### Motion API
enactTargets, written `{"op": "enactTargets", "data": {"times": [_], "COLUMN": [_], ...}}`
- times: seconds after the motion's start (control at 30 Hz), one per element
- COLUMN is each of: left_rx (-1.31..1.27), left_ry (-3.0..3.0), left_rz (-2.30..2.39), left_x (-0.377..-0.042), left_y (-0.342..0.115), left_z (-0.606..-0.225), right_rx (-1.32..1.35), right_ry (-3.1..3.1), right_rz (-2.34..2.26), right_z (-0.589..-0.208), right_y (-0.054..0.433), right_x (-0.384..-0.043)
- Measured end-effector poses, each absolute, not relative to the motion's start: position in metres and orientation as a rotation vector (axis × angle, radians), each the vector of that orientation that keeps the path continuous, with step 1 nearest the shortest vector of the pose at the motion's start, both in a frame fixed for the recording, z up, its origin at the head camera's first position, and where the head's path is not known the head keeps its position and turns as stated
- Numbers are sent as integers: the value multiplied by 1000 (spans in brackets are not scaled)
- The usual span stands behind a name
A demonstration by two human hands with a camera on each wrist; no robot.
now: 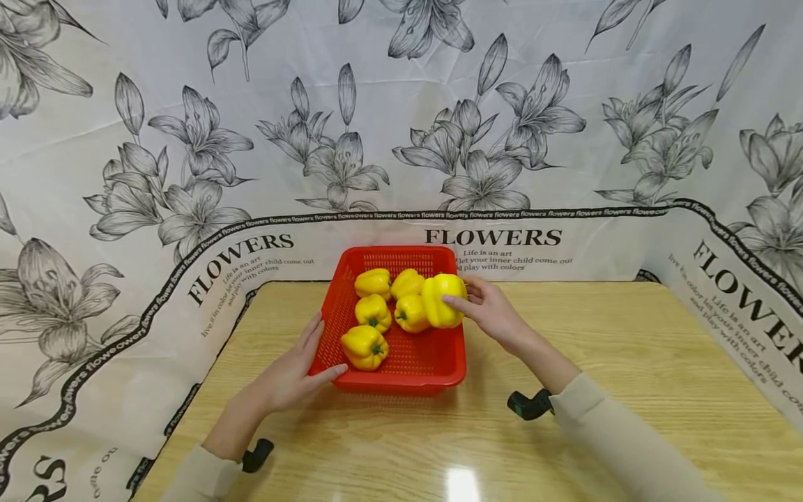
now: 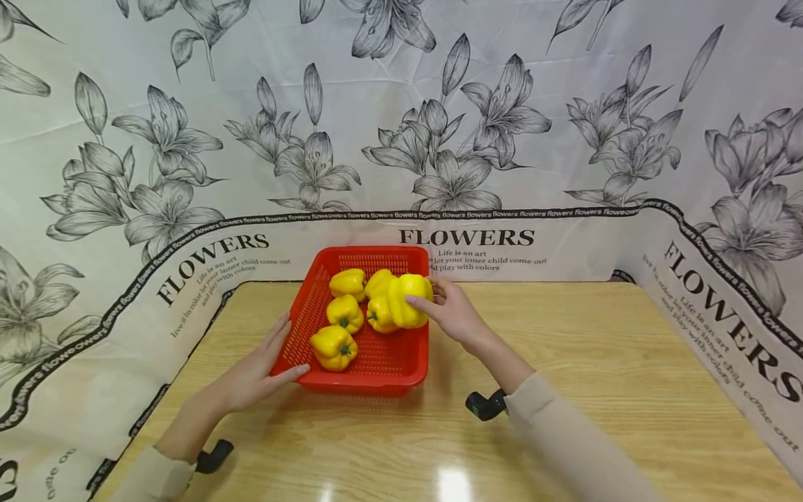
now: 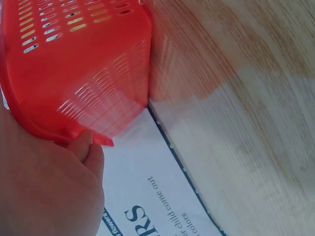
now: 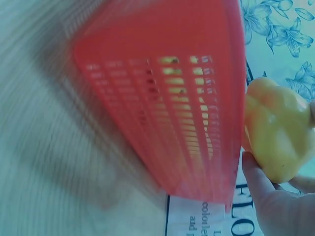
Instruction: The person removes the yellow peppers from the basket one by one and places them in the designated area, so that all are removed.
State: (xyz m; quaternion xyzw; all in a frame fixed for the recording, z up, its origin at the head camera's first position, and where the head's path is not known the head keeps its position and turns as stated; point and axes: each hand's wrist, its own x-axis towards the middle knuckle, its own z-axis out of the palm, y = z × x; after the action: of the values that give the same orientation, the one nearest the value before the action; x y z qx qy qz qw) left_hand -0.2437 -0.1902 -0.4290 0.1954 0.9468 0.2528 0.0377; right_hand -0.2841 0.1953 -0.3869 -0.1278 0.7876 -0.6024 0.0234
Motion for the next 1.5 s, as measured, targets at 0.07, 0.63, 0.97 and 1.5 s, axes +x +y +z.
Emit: {"op": "enactTargets", "data": {"times": [0.07,0.63,0.97,1.5], "left_rx": [600,588,607,577], "left_ry": [2907,2902,2908,2903], "left_rz": [785,809,769,756], "left_x": [-243,-244,-244,-244], "left_y": [-190,-191,-191,-190], "left_z": [-430,-431,-429,-428], "right_rx": [-392,-364,-388,-284], "right_ry": [2448,2566,2558,2538], "right_rz": [-1854,-1768,-1758,-1770], "right_z": [-386,-377,-382,-402], "right_y": [201,244,265,279], "right_x": [-285,-286,-298,-317]}}
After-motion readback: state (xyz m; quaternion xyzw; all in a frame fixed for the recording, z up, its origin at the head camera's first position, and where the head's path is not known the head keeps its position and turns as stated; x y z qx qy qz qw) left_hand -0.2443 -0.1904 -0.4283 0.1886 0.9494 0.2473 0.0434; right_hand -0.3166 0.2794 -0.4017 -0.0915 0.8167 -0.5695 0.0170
